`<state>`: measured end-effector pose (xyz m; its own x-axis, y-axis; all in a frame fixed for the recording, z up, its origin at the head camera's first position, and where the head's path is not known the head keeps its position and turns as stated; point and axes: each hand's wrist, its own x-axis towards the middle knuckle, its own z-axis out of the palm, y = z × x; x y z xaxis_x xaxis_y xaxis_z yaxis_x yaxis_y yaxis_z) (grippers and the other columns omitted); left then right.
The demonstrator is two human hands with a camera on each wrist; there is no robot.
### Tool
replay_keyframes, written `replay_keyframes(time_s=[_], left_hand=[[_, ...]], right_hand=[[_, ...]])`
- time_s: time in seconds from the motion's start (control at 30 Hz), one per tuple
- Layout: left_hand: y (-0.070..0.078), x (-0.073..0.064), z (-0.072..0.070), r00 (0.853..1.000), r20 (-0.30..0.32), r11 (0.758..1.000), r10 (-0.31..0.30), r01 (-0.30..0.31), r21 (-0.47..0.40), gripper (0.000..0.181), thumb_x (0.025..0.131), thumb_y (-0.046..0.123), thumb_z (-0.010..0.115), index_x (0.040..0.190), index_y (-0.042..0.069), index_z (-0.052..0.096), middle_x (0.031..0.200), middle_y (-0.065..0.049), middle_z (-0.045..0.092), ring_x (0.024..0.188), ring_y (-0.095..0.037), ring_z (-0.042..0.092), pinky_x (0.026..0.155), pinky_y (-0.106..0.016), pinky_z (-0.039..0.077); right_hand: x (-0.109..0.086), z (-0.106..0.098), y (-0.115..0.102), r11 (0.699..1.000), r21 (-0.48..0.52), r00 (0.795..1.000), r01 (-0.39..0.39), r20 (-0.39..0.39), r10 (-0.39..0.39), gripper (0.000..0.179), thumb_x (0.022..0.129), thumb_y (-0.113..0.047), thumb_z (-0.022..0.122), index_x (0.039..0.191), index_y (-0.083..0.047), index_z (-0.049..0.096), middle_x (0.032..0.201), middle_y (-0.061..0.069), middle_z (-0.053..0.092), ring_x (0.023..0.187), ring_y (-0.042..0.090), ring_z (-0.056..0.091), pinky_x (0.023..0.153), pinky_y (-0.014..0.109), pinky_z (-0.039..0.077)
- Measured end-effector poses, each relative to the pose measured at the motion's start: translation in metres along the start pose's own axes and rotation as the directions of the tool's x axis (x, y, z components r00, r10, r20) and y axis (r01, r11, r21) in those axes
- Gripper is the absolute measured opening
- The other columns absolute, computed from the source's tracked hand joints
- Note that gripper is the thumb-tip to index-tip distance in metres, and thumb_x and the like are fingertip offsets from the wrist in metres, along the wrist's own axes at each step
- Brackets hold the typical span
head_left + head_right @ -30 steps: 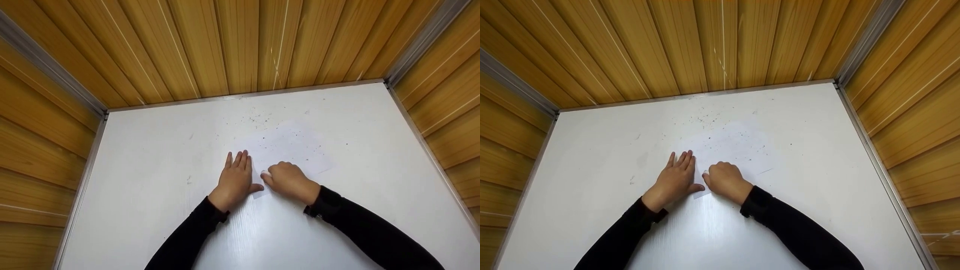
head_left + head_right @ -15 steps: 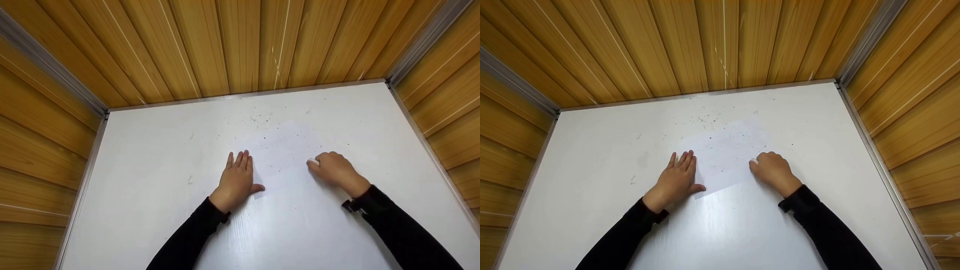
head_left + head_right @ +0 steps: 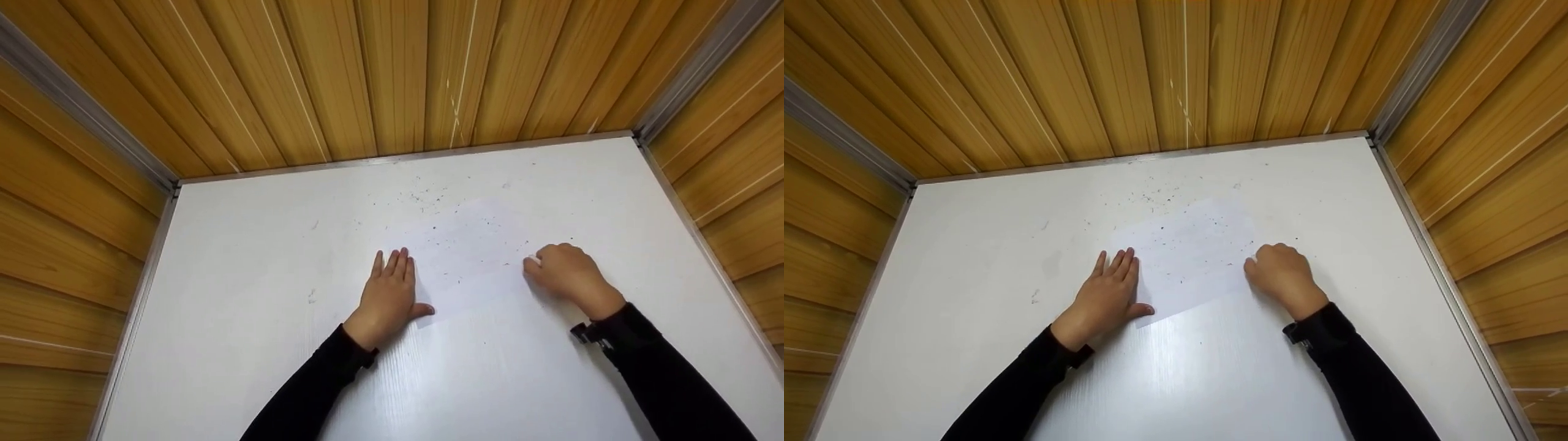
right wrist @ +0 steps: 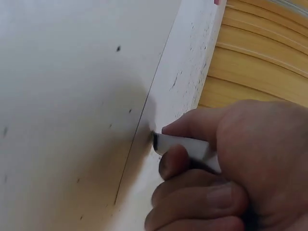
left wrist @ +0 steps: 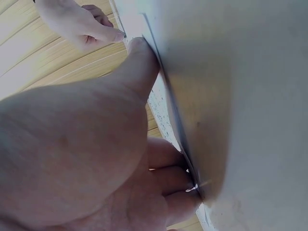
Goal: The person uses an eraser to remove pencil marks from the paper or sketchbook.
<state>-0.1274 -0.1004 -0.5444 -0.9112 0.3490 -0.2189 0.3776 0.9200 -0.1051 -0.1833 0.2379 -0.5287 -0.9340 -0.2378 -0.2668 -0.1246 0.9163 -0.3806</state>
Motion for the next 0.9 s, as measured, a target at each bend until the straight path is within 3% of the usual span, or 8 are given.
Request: replay_keyframes(time_s=[0.13, 0.23, 0.3, 0.37, 0.43, 0.63, 0.73, 0.9], left_hand=[[-0.002, -0.002, 0.001, 1.000, -0.008, 1.000, -0.008, 0.008, 0.001, 0.115, 0.096, 0.084, 0.056, 0.170, -0.001, 0.038, 0.180, -0.019, 0.033, 0.169, -0.033, 0.034, 0.141, -0.056, 0.021], [-0.003, -0.002, 0.000, 1.000, -0.026, 1.000, -0.002, 0.002, -0.002, 0.114, 0.096, 0.084, 0.057, 0.169, -0.002, 0.040, 0.179, -0.020, 0.035, 0.169, -0.034, 0.036, 0.141, -0.056, 0.023], [-0.002, -0.001, 0.001, 0.999, -0.052, 1.000, 0.004, -0.005, -0.010, 0.113, 0.096, 0.083, 0.058, 0.168, -0.003, 0.042, 0.178, -0.021, 0.038, 0.167, -0.034, 0.038, 0.140, -0.057, 0.025], [0.000, -0.001, 0.001, 0.997, -0.073, 1.000, 0.010, -0.010, -0.008, 0.113, 0.096, 0.083, 0.058, 0.167, -0.004, 0.043, 0.177, -0.022, 0.040, 0.166, -0.034, 0.040, 0.139, -0.057, 0.027], [0.001, -0.001, 0.002, 0.997, -0.078, 1.000, 0.010, -0.010, -0.008, 0.113, 0.096, 0.083, 0.058, 0.167, -0.004, 0.043, 0.177, -0.022, 0.040, 0.166, -0.034, 0.040, 0.139, -0.057, 0.027], [0.001, 0.000, 0.001, 1.000, -0.017, 1.000, -0.006, 0.007, 0.024, 0.114, 0.096, 0.085, 0.055, 0.169, -0.001, 0.039, 0.179, -0.019, 0.035, 0.169, -0.032, 0.036, 0.141, -0.056, 0.023], [0.001, 0.000, 0.001, 1.000, 0.010, 0.999, -0.013, 0.013, 0.030, 0.115, 0.096, 0.086, 0.053, 0.171, 0.000, 0.037, 0.181, -0.018, 0.032, 0.170, -0.032, 0.033, 0.142, -0.056, 0.020], [0.002, 0.001, 0.001, 1.000, 0.029, 1.000, -0.006, 0.006, 0.005, 0.115, 0.097, 0.085, 0.052, 0.172, -0.001, 0.034, 0.182, -0.019, 0.029, 0.171, -0.032, 0.030, 0.142, -0.056, 0.018]], right_hand=[[-0.001, 0.023, -0.047, 0.995, 0.025, 0.995, 0.100, -0.028, -0.099, 0.048, 0.113, -0.039, 0.052, 0.091, -0.004, 0.077, 0.098, 0.019, 0.080, 0.098, 0.040, 0.075, 0.095, 0.062, 0.059], [-0.002, 0.044, -0.090, 0.978, 0.008, 0.977, 0.209, -0.047, -0.208, 0.044, 0.112, -0.037, 0.057, 0.092, -0.004, 0.080, 0.092, 0.016, 0.081, 0.092, 0.038, 0.075, 0.091, 0.060, 0.061], [-0.002, 0.057, -0.112, 0.959, -0.015, 0.958, 0.281, -0.044, -0.282, 0.042, 0.110, -0.034, 0.060, 0.084, -0.007, 0.077, 0.085, 0.013, 0.078, 0.085, 0.036, 0.073, 0.084, 0.057, 0.061], [0.000, 0.068, -0.124, 0.944, -0.040, 0.943, 0.328, -0.047, -0.329, 0.041, 0.109, -0.031, 0.061, 0.079, -0.006, 0.075, 0.080, 0.013, 0.076, 0.080, 0.036, 0.071, 0.077, 0.056, 0.060], [0.002, 0.074, -0.128, 0.941, -0.051, 0.941, 0.335, -0.038, -0.337, 0.041, 0.109, -0.031, 0.062, 0.079, -0.006, 0.075, 0.082, 0.014, 0.077, 0.081, 0.036, 0.072, 0.076, 0.056, 0.061], [0.008, 0.064, -0.097, 0.973, -0.018, 0.973, 0.229, -0.024, -0.230, 0.044, 0.109, -0.034, 0.059, 0.087, -0.002, 0.079, 0.089, 0.016, 0.078, 0.085, 0.034, 0.072, 0.079, 0.054, 0.060], [0.011, 0.047, -0.064, 0.989, 0.029, 0.989, 0.146, -0.003, -0.146, 0.049, 0.111, -0.037, 0.055, 0.079, -0.004, 0.071, 0.089, 0.016, 0.076, 0.085, 0.032, 0.069, 0.082, 0.053, 0.059], [0.013, 0.015, -0.006, 0.999, 0.048, 1.000, -0.006, 0.006, 0.006, 0.051, 0.112, -0.040, 0.051, 0.082, -0.003, 0.071, 0.101, 0.022, 0.077, 0.090, 0.034, 0.070, 0.087, 0.055, 0.058]])
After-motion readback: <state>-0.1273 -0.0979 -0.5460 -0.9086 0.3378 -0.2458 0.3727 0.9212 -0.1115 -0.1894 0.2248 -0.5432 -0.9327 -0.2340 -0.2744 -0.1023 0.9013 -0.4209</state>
